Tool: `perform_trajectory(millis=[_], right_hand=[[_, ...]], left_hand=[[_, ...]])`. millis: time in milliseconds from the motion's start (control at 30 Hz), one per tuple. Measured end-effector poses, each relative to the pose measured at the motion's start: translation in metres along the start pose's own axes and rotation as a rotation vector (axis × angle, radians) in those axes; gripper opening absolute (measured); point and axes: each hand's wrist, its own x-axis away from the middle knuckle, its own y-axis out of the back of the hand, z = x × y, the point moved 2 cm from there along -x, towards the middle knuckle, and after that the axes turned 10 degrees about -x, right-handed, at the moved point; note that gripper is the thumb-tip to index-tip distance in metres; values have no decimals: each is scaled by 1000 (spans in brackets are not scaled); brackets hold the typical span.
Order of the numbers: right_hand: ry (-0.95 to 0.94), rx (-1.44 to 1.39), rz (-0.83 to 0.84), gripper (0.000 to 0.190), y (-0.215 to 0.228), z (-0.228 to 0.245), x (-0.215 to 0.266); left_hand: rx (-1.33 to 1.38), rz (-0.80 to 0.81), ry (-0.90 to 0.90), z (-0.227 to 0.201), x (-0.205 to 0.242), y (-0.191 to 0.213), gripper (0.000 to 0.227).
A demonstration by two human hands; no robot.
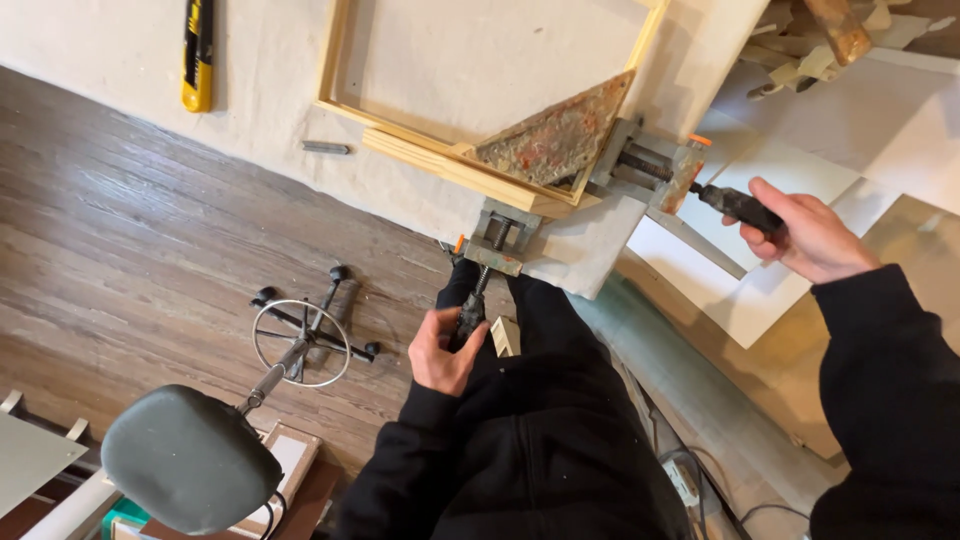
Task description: The person clamps a wooden picture frame corner in a corner vise, tightens the clamp screw by hand, and hammers brads into the joint. They then release the clamp, reposition the frame, pick up additional frame sticks from the table, and handle a utility knife while working at the bench.
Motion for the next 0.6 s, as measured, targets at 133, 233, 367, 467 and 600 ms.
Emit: perform_trajectory(millis=[133,233,367,467,600], right_hand=[[93,-53,-85,26,-31,20,19],[400,163,-61,26,-47,24,29],[868,733,-294,32,-59,16,40],[800,831,-384,46,-88,35,57],[881,841,-327,54,-86,43,60]], left_hand=[[369,79,14,32,6,-17,32],[715,318,109,67,3,-33,36],[1423,765,286,86,2,-48,59],[1105,572,493,87,-11,-41,47],[79,-197,-246,-58,-37,19,47]])
